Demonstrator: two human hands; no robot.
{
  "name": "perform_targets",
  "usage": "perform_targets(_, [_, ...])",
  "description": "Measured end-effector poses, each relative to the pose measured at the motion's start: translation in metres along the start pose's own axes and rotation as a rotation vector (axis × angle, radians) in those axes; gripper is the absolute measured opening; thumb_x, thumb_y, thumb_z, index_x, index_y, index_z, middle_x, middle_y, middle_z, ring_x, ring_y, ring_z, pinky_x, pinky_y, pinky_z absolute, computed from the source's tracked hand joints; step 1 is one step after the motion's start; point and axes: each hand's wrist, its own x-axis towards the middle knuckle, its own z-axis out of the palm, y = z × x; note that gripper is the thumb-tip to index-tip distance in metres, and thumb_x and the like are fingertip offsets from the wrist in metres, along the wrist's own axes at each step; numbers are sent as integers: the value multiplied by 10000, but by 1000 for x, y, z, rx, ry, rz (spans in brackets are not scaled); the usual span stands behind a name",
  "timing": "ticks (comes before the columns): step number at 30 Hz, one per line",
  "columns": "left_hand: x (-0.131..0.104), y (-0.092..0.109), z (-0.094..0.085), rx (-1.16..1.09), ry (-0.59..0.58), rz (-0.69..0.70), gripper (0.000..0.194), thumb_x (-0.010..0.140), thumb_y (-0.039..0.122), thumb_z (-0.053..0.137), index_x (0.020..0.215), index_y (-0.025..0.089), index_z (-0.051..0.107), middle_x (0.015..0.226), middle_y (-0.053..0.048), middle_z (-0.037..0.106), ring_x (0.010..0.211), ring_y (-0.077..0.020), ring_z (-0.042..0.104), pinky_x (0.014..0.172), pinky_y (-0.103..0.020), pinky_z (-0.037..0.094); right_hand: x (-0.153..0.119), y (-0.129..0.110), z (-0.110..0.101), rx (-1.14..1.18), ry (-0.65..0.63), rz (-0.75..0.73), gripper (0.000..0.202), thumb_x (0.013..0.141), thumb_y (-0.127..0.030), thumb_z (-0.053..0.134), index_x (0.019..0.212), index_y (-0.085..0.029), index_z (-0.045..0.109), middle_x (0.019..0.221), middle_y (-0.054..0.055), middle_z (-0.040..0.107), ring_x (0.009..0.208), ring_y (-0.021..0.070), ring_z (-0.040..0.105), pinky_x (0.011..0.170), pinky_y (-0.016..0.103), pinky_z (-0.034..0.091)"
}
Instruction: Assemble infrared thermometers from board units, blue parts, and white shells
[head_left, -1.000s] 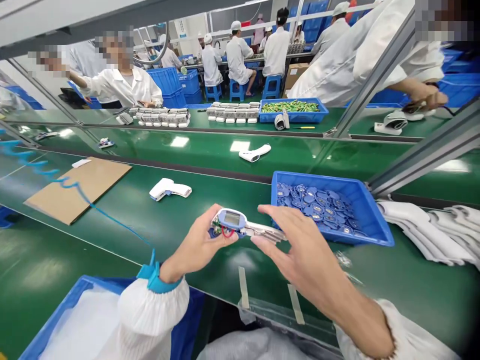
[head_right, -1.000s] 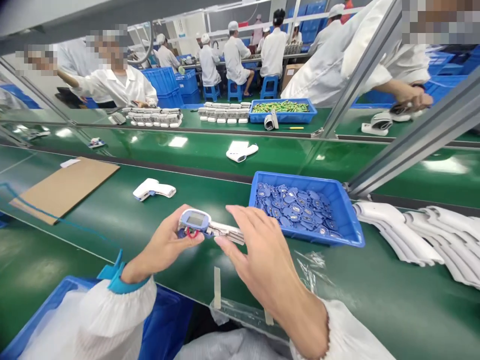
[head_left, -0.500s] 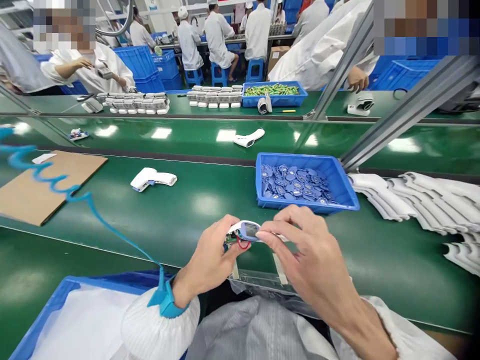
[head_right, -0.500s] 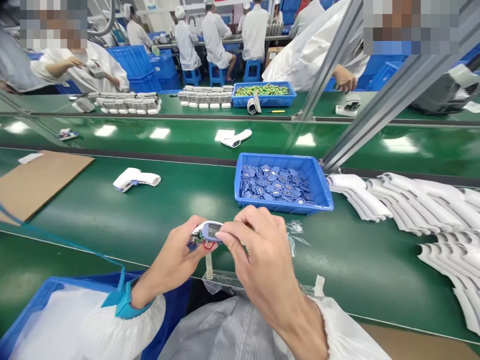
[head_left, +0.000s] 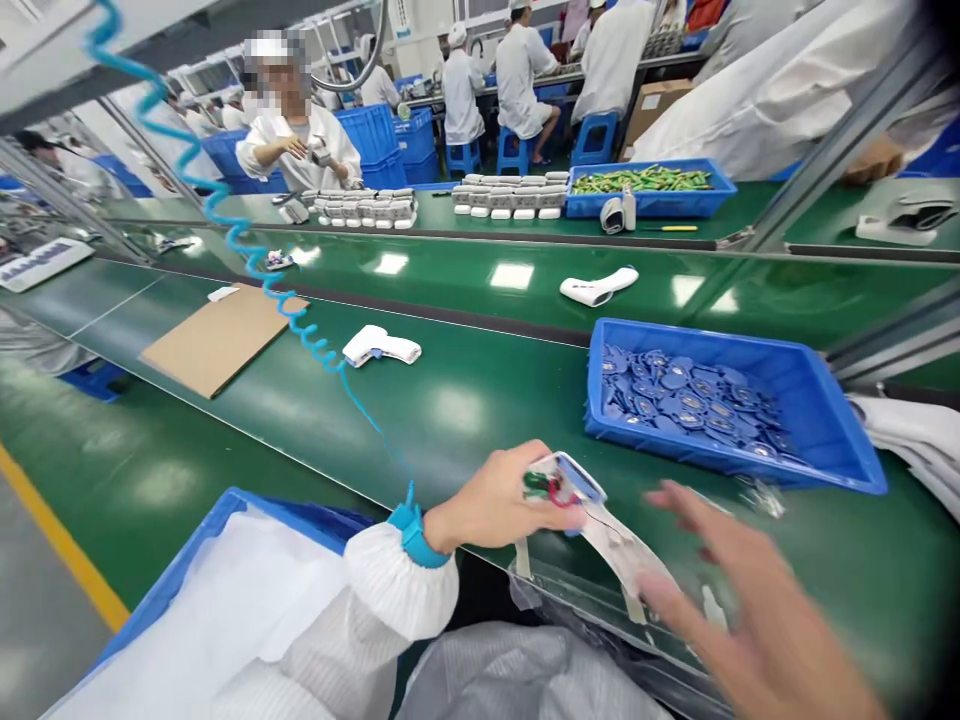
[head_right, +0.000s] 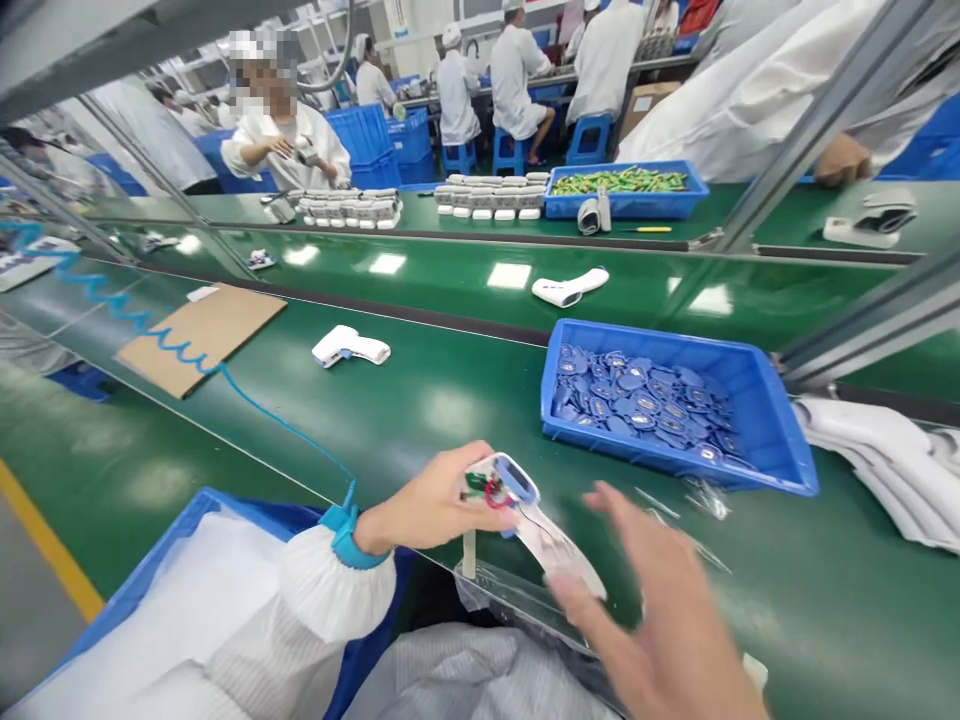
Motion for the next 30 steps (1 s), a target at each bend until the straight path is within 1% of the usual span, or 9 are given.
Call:
perform_targets(3, [12,4,-30,239,-108,128,502,711,416,849,1130,218,653,1048,-34,718,914,-191,673,772,-270,536,6,-37,20,169,-377,36,421,908,-614,482,1020,-260,679,784,31,699,632,192,596,554,301,454])
perform_targets(7, [18,-12,-137,658,472,18,346,899,263,653,1231,177,603,1210,-107,674,1185,-248,608,1079,-397,432,11,-47,29,144,-320,206,448,871,-642,495,721,-235,609,567,-20,523,509,142,397,489,279,336])
perform_targets(10, [12,-35,-218,747,693,-135,398,896,255,617,1237,64,543,1131,-181,672,1201,-335,583,1091,-522,386,20,-46,28,128,-280,255,451,838,-649,538,666,-234,575,568,-25,492,531,141,381,506,276,335])
perform_targets(12, [7,-51,-241,782,743,-195,400,867,275,635,1200,69,554,1081,-191,685,1149,-366,611,1032,-531,434,31,-52,30,124,-263,233,446,826,-641,554,642,-234,551,572,-19,506,539,147,400,517,279,356])
perform_targets(14, [6,-66,-233,805,713,-179,391,849,283,643,1188,101,571,1092,-181,696,1107,-358,639,998,-500,472,44,-63,36,133,-235,182,383,820,-607,580,730,-235,590,623,-12,562,565,160,451,545,284,397])
perform_targets(17, [5,-83,-187,811,594,-43,411,869,282,615,1257,156,561,1222,-127,680,1141,-290,640,1029,-411,482,60,-81,50,169,-163,103,333,833,-535,604,967,-230,622,752,5,638,629,180,530,599,294,442])
perform_targets(20, [-3,-92,-152,794,597,57,453,943,309,509,1375,179,468,1350,-120,611,1206,-253,603,1054,-384,472,64,-89,61,167,-119,88,315,851,-526,598,913,-217,603,715,5,612,592,168,508,574,294,427])
perform_targets(26, [-26,-102,-185,841,870,-52,491,967,341,434,1397,104,418,1323,-214,584,1182,-348,599,1014,-524,473,51,-81,59,152,-159,188,375,862,-561,583,687,-239,503,593,-17,522,533,146,424,499,278,353])
perform_targets(30, [-28,-89,-181,875,559,101,602,912,343,570,1453,149,394,1511,-161,454,1432,-315,380,1198,-508,312,42,-77,61,207,-234,323,420,842,-602,582,659,-228,527,563,-17,511,517,139,397,486,274,328])
